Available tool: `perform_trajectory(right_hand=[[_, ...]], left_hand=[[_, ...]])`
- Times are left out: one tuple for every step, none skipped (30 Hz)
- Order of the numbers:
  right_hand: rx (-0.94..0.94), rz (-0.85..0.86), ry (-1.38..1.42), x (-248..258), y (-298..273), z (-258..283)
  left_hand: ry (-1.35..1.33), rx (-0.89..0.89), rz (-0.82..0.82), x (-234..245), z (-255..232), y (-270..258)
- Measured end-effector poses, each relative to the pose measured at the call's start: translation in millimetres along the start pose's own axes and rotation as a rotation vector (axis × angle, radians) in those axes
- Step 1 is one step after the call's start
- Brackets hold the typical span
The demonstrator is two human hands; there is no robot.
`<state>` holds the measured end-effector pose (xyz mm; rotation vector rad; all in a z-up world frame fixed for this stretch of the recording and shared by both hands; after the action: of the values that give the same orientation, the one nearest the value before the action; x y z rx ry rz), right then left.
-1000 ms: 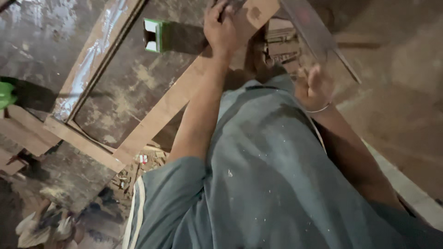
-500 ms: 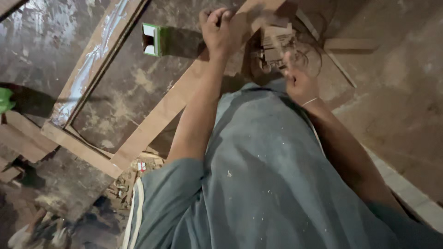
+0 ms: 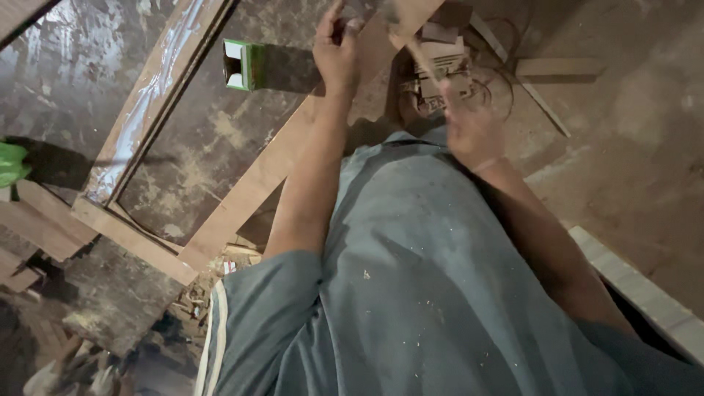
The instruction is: The person applies glue to wooden strips, positions them to form a rectangular frame, and then secures the assembly by hammering nails into the joints and using a wooden stick.
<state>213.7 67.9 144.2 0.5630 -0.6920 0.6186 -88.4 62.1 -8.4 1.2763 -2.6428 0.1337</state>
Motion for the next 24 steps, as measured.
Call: perform_trajectory(right_hand=[[-0.072, 0.044, -0.054, -5.6, -1.0, -8.9], [-0.142, 0.086, -0.11, -9.0, -2.7, -17.3], [-0.285, 0.113, -0.051, -9.8, -7.5, -31.8], [-0.42, 0.153, 0.01, -8.4, -15.5, -46.0], [-0.555, 0.194, 0.072, -6.3, -26.1, -59.2], [-0.593, 0.179, 0.077, 1.7, -40.5, -56.4], [-0.632, 0.164, 0.082, 10.5, -54.9, -53.1], [-0.646, 0.145, 0.079, 20.6, -57.3, -57.9], [-0.637, 0.103, 0.141, 30.1, -57.5, -60.1], [-0.638, 0.061, 0.212, 35.1, -61.6, -58.2], [-0.639, 0.018, 0.283, 38.3, -65.1, -56.5], [-0.598, 0.006, 0.243, 42.0, -65.1, -53.1], [-0.556, -0.006, 0.204, 44.0, -64.8, -49.1], [-0.517, -0.019, 0.165, 45.2, -64.5, -44.9], [-0.526, -0.03, 0.201, 44.8, -65.4, -46.3], [-0.536, -0.041, 0.238, 44.3, -66.5, -47.5], [-0.546, -0.053, 0.274, 43.6, -67.6, -48.2], [-0.582, -0.058, 0.289, 43.4, -69.6, -51.2], [-0.618, -0.063, 0.304, 43.4, -71.8, -53.8], [-0.653, -0.066, 0.322, 42.7, -74.1, -56.1], [-0.647, -0.069, 0.321, 43.2, -74.2, -55.4], [-0.64, -0.072, 0.32, 43.8, -73.2, -55.2], [-0.633, -0.075, 0.319, 44.2, -72.3, -55.2], [-0.646, -0.072, 0.304, 44.9, -73.6, -56.5]], left_hand=[[0.065, -0.048, 0.006, 0.8, -5.5, -0.6], [0.129, -0.098, 0.01, 0.8, -11.5, 0.7], [0.158, -0.107, 0.057, -3.0, -12.7, 2.0], [0.189, -0.108, 0.092, -5.5, -12.6, 0.0], [0.219, -0.109, 0.128, -9.7, -11.9, -0.6], [0.125, 0.033, 0.161, -6.8, 2.6, -8.9], [0.03, 0.176, 0.193, -5.5, 16.5, -18.9], [-0.078, 0.304, 0.206, -11.9, 27.1, -20.7], [-0.178, 0.345, 0.216, -17.7, 28.5, -21.8], [-0.267, 0.39, 0.233, -18.5, 30.5, -24.7], [-0.357, 0.435, 0.249, -19.1, 32.2, -28.2], [-0.436, 0.462, 0.273, -21.3, 32.3, -31.3], [-0.515, 0.489, 0.297, -22.9, 32.2, -34.2], [-0.593, 0.517, 0.323, -24.5, 31.6, -37.3], [-0.55, 0.52, 0.341, -23.5, 32.0, -38.7], [-0.506, 0.523, 0.36, -22.4, 32.4, -40.2], [-0.461, 0.526, 0.378, -21.4, 32.6, -40.7], [-0.429, 0.503, 0.381, -19.4, 30.1, -38.9], [-0.396, 0.48, 0.384, -17.2, 27.1, -37.1], [-0.362, 0.458, 0.385, -13.9, 24.5, -35.2], [-0.395, 0.472, 0.391, -12.1, 23.3, -35.1], [-0.429, 0.485, 0.397, -10.7, 22.0, -34.1], [-0.463, 0.498, 0.402, -9.4, 21.0, -33.5], [-0.479, 0.506, 0.42, -9.3, 20.1, -34.9]])
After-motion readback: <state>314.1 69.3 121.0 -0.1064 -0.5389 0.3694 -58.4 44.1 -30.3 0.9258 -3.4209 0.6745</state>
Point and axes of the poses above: each hand's wrist, its own y-axis towards the middle knuckle, its own x-axis out of the back of the hand, z = x × y, the point moved 10 cm from there along y, towards the middle knuckle, and after that the axes turned 9 degrees about y, right-handed, at the moved point
